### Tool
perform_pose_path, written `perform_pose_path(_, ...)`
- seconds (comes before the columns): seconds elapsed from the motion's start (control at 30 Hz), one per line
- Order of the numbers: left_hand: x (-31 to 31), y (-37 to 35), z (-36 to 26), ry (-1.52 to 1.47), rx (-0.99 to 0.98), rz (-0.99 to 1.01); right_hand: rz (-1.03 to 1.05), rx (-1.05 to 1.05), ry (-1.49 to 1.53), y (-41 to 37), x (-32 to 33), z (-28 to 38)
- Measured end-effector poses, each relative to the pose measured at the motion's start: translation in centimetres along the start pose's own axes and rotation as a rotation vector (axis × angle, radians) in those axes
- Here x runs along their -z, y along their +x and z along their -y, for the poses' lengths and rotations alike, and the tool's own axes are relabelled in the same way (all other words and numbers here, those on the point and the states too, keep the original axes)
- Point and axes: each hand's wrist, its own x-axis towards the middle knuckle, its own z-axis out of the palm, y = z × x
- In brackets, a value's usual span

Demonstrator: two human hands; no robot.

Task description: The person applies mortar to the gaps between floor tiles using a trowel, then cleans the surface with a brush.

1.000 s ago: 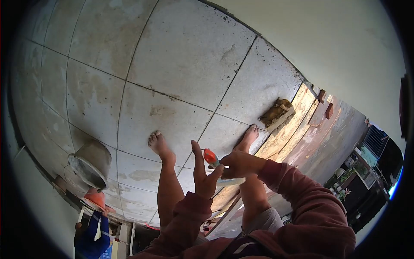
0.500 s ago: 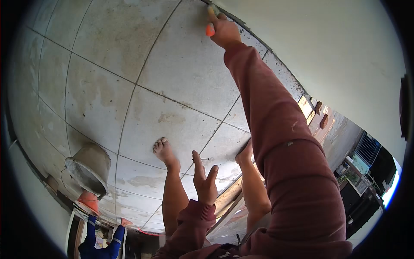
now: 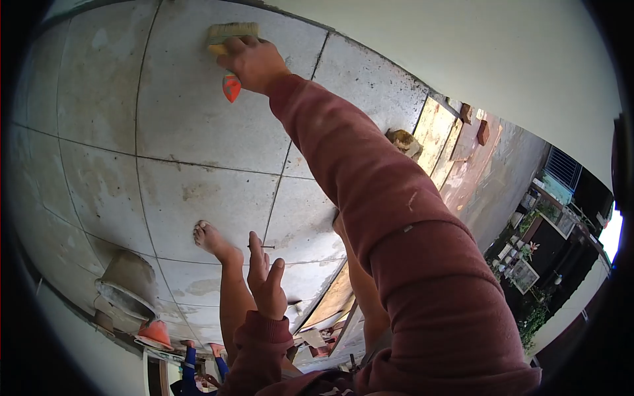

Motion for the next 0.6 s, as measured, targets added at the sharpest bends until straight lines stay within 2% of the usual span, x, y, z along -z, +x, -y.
perform_pose_path(0.03,-0.6,-0.1,0.1,0.01,0.036,0.001,0.004,-0.024,0.006,-1.7,-0.3,-1.7)
perform_pose_path(0.1,-1.6,-0.3,0.4,0.066,0.069,0.052,-0.039,-0.232,-0.041,-7.1,-0.3,-6.5)
perform_pose_path(0.13,-2.0,-0.6,0.8,0.091,0.081,0.074,-0.096,-0.248,-0.076,-11.6,-0.1,-10.2)
perform_pose_path(0.17,-2.4,-0.8,1.1,0.101,0.109,0.095,-0.064,-0.26,-0.026,-16.3,1.0,-13.5)
perform_pose_path(0.27,-3.8,-1.7,1.4,0.146,0.118,0.149,0.159,-0.554,-0.013,-31.7,3.7,-22.3)
perform_pose_path(0.37,-4.9,-1.8,2.2,0.213,0.065,0.206,0.087,-0.999,-0.217,-39.4,6.8,-25.0)
perform_pose_path(0.4,-5.2,-1.8,2.4,0.222,0.073,0.215,0.062,-1.071,-0.277,-41.1,7.8,-24.8)
perform_pose_path(0.43,-5.4,-1.8,2.8,0.239,0.098,0.201,-0.004,-0.853,-0.133,-42.0,7.6,-24.6)
perform_pose_path(0.5,-5.9,-1.4,3.7,0.265,0.112,0.196,-0.107,-0.576,0.08,-37.4,7.8,-21.3)
perform_pose_path(0.57,-5.9,-1.5,4.3,0.294,0.123,0.219,-0.024,-0.322,0.142,-33.0,7.8,-18.3)
perform_pose_path(0.6,-6.0,-1.3,4.4,0.315,0.124,0.227,0.029,-0.267,0.173,-31.8,7.3,-18.1)
